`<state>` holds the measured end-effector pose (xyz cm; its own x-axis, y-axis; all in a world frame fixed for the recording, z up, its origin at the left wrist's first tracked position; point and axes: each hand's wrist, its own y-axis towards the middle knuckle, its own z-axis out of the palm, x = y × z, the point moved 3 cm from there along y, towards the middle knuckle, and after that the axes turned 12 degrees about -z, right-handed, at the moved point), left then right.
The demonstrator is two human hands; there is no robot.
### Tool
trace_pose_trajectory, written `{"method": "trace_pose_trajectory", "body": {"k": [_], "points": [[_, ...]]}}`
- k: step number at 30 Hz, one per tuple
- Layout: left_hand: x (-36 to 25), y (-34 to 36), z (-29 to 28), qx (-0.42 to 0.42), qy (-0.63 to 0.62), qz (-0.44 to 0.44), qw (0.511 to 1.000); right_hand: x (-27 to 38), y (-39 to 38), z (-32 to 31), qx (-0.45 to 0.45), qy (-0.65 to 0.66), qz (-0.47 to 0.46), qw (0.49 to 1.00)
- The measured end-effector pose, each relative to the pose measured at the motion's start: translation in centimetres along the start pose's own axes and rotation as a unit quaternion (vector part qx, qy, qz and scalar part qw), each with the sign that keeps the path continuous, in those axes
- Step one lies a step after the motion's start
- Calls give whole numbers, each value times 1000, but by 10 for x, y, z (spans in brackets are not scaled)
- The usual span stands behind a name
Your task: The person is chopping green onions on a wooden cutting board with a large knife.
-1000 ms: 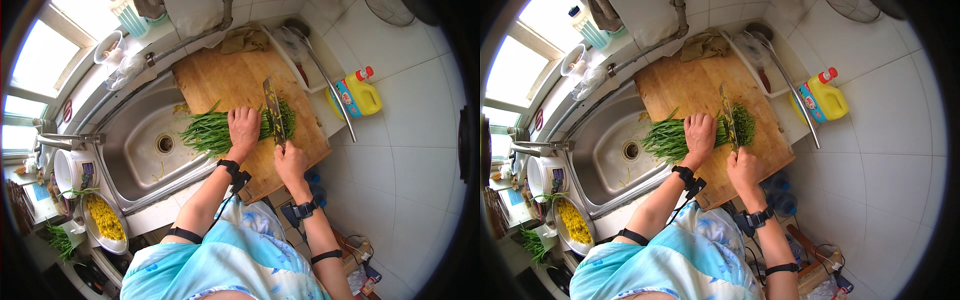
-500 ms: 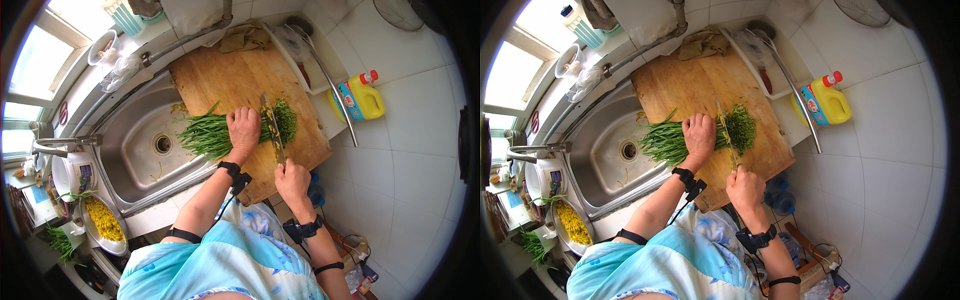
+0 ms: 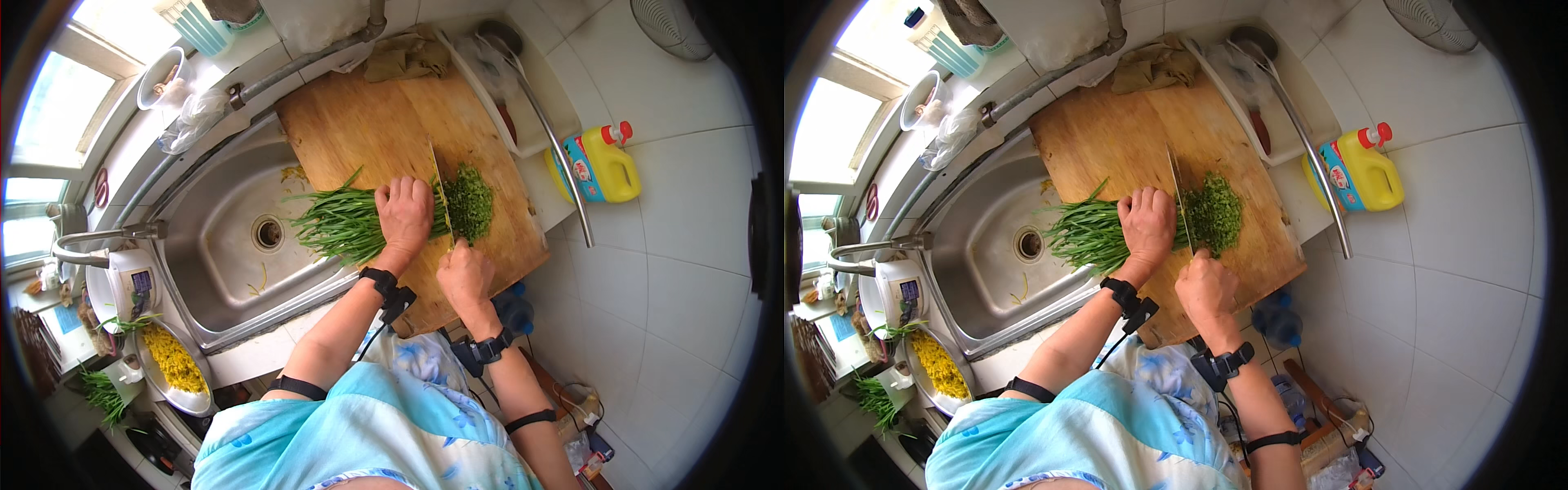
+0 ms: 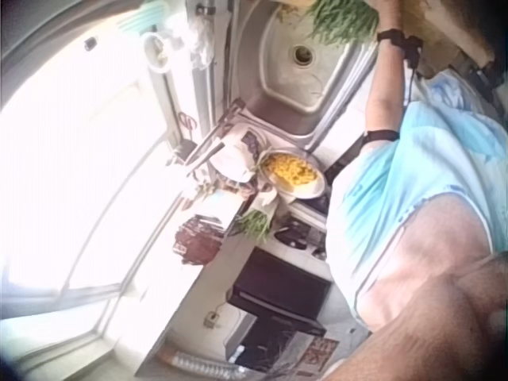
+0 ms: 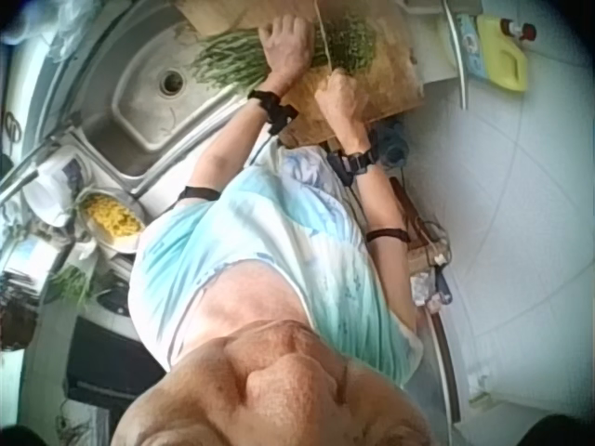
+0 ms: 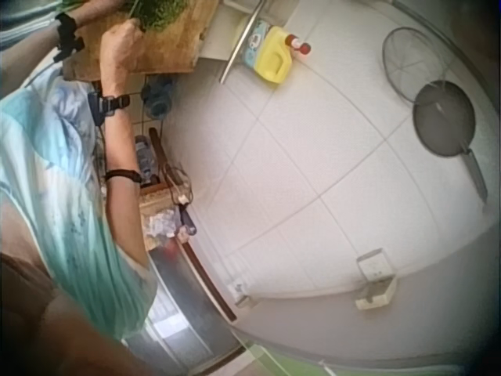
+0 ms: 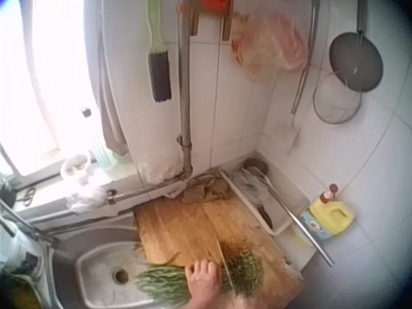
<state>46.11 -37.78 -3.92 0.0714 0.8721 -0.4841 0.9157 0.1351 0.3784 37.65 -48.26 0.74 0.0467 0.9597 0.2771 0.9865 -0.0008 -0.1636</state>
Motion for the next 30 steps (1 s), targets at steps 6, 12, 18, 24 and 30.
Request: {"method": "trace_pose_trajectory", "body": {"k": [6,12,18,24,30], "points": [[1,4,2,-15,-3,2,1000,-10,-3,-20,-87,53,-35,994],[2,4,2,-15,13,-4,1000,-4,-37,-41,-34,76,-31,996],[3,-1,2,-9,10,-3,1000,-12,-37,-32,3,78,-23,997],[4,-2,2,-3,19,-1,1000,-3,-5,-8,50,36,5,998],[2,-1,4,-27,9,6,1000,-14,-5,-6,-66,67,0,996]]}}
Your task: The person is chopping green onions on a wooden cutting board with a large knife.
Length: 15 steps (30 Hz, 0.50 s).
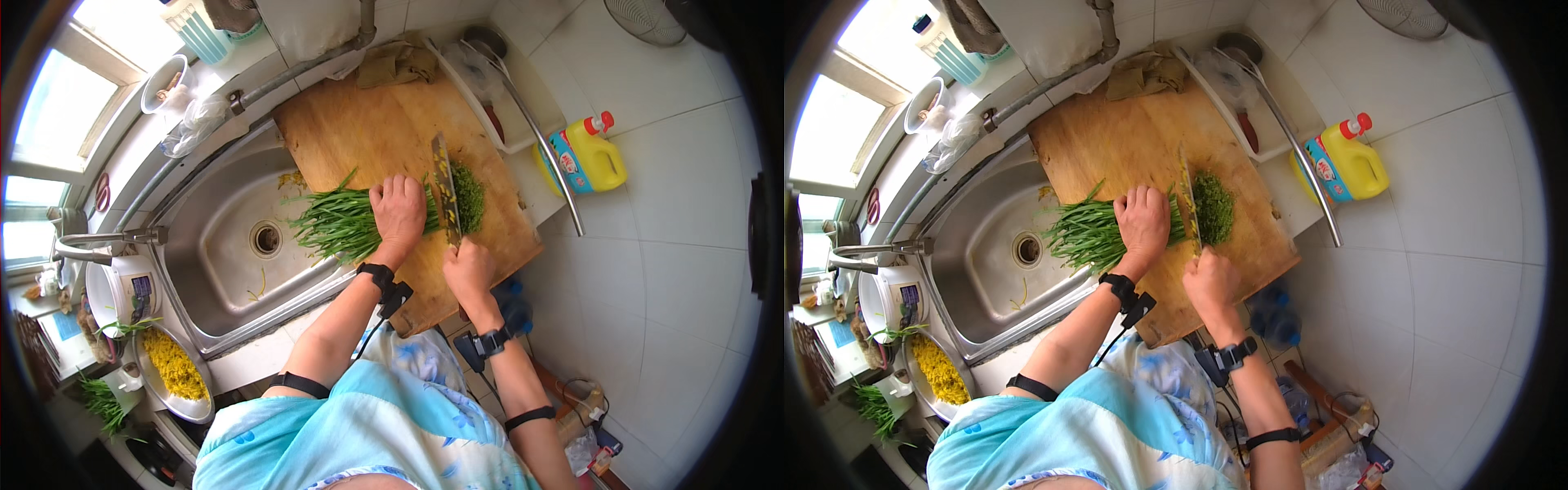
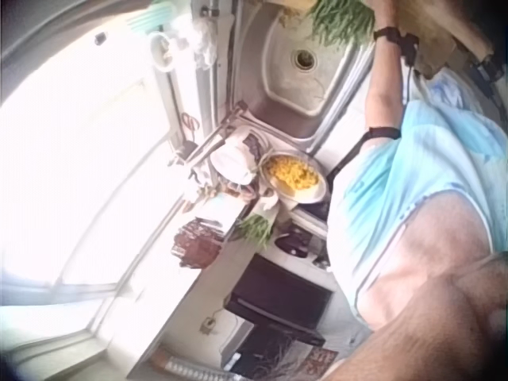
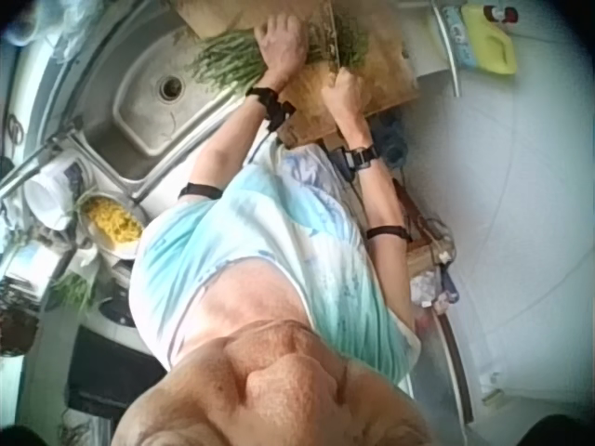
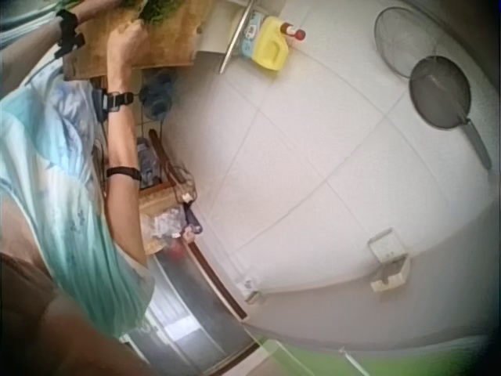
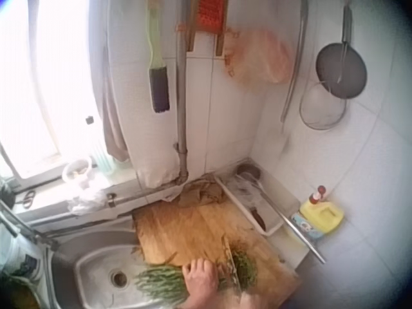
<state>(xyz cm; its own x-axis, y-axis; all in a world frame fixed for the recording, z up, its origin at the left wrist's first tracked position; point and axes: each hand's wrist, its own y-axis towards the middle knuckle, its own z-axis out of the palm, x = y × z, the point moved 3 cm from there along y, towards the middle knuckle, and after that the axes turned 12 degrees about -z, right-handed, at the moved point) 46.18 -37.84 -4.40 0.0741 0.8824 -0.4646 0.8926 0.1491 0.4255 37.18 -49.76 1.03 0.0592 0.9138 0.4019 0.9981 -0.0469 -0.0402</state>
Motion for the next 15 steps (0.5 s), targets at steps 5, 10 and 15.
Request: {"method": "trace_pose_trajectory", "body": {"k": [5,10,15], "points": [[4,0,-1,14,3,-14,1000,11,-24,-29,3,6,-25,1000],[3,0,0,12,-1,-11,1000,0,-37,-22,40,20,-16,999],[5,-2,1,15,10,-17,1000,7,-35,-35,33,40,-18,998]]}}
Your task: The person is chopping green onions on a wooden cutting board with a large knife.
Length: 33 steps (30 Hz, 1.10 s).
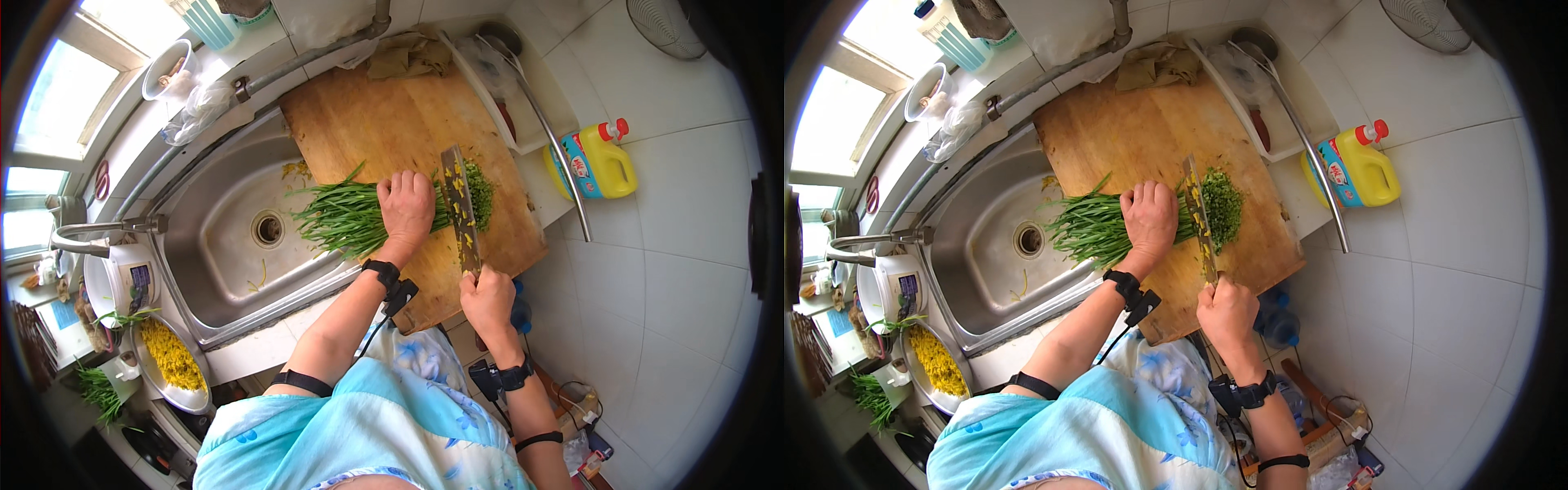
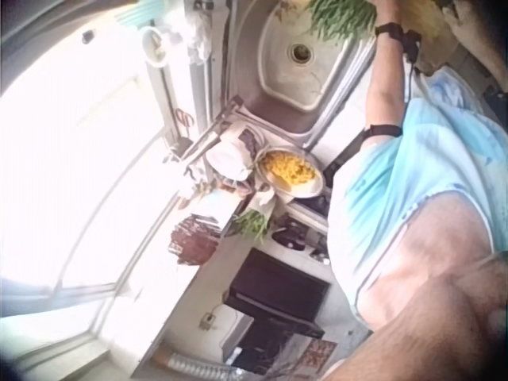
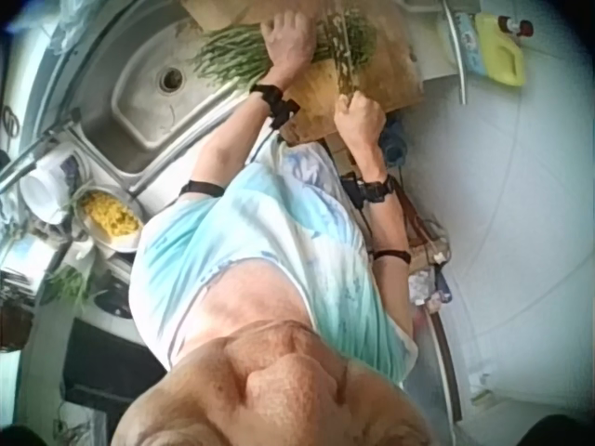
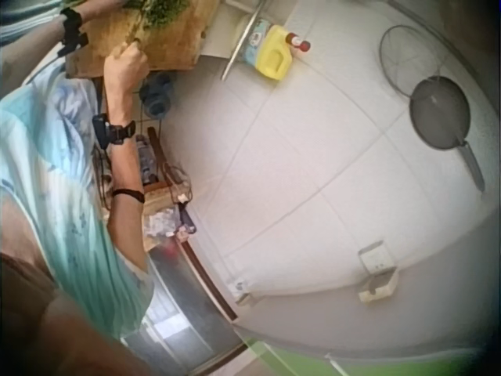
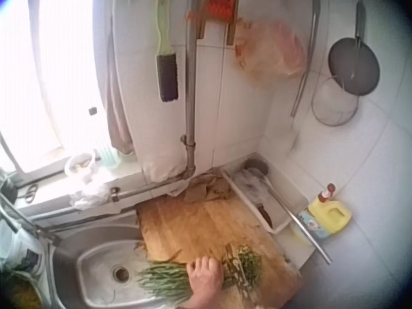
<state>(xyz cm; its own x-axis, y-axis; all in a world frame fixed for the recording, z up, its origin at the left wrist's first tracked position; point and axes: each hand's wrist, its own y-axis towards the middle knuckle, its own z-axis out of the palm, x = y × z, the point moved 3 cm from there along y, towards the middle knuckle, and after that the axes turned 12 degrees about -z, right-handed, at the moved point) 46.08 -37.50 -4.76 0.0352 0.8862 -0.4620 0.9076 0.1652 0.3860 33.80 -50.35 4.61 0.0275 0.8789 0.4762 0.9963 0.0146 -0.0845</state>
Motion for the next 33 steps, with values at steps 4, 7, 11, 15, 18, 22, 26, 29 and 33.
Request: {"method": "trace_pose_trajectory", "body": {"k": [4,7,11,15,18,22,26,29,33], "points": [[-3,3,0,-15,-7,4,1000,-8,-4,9,13,-4,6,1000],[-2,3,0,-17,-11,6,1000,-6,2,6,11,20,4,1000],[-1,3,0,11,-10,-7,1000,-5,1,-2,17,3,2,1000],[-3,5,-2,13,-13,-8,1000,-6,0,4,13,16,3,1000],[-1,2,-1,15,-13,-8,1000,-1,3,4,44,0,14,999],[-2,5,-4,14,-21,-3,1000,-4,18,8,97,-15,41,994],[-2,4,-4,11,-21,-5,1000,-1,48,35,44,-54,21,997],[-4,4,-4,4,-23,8,1000,-4,45,37,12,-57,30,998],[-1,6,1,-4,-20,1,1000,-4,32,19,-55,-18,-17,998]]}}
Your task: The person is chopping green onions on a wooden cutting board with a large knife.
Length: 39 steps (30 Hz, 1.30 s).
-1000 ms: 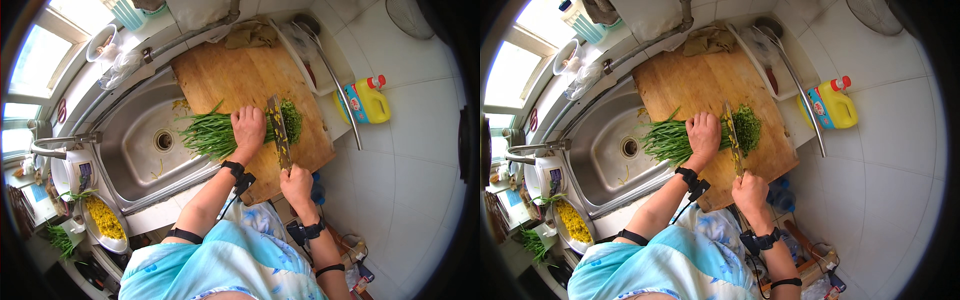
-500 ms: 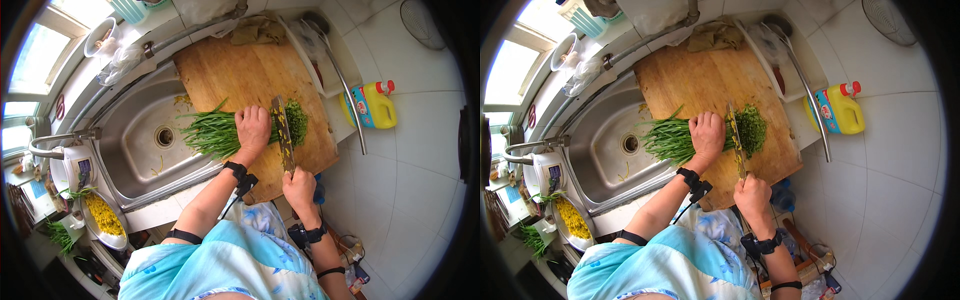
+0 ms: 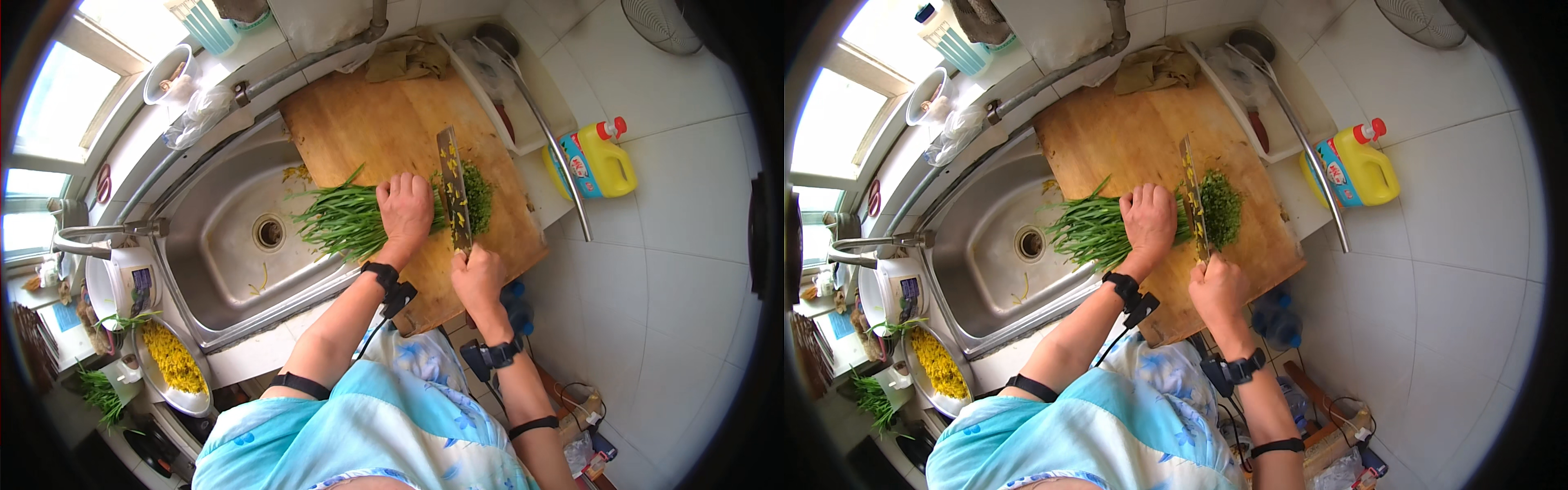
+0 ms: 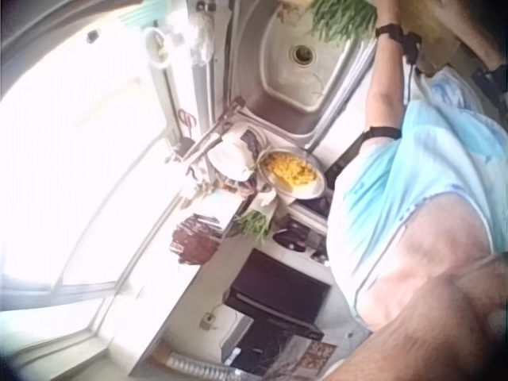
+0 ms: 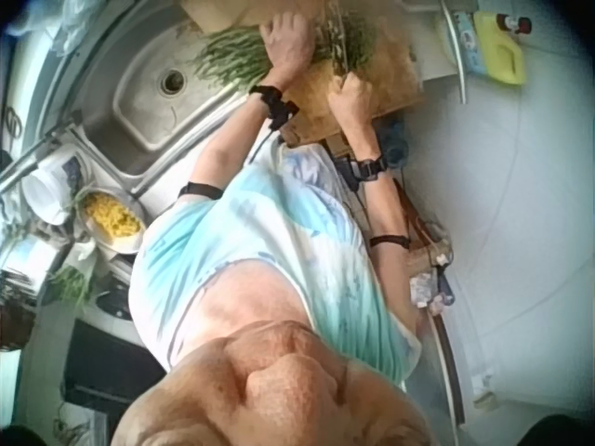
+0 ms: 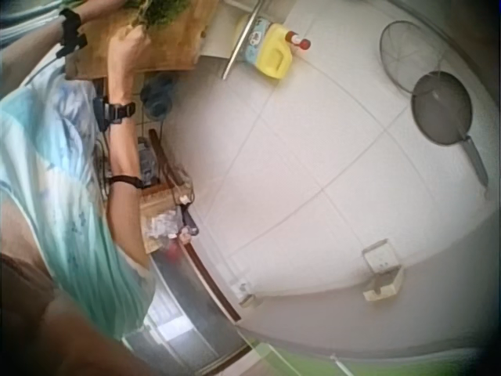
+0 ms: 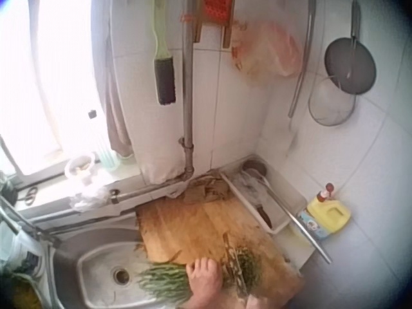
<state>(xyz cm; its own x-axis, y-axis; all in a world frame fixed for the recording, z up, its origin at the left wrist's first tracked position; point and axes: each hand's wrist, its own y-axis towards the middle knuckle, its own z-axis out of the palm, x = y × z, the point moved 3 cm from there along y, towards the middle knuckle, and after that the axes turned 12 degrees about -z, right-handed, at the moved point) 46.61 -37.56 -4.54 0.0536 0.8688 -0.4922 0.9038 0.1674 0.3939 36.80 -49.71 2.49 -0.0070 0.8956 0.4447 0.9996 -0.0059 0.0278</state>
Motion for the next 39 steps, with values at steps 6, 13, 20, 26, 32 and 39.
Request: {"method": "trace_pose_trajectory", "body": {"k": [6,13,20,26,32,39], "points": [[1,-4,0,4,7,-5,1000,3,-29,-12,59,9,12,998],[0,-4,-1,8,8,-2,1000,-2,-21,-17,129,23,39,991],[0,-6,-3,19,9,-4,1000,5,9,22,112,-42,51,992],[0,-2,-1,-24,0,18,1000,2,-5,3,22,-7,28,999],[2,-2,1,2,-1,1,1000,1,-29,-6,64,21,21,997],[4,-7,1,23,-9,-10,1000,1,-12,-12,134,15,41,990]]}}
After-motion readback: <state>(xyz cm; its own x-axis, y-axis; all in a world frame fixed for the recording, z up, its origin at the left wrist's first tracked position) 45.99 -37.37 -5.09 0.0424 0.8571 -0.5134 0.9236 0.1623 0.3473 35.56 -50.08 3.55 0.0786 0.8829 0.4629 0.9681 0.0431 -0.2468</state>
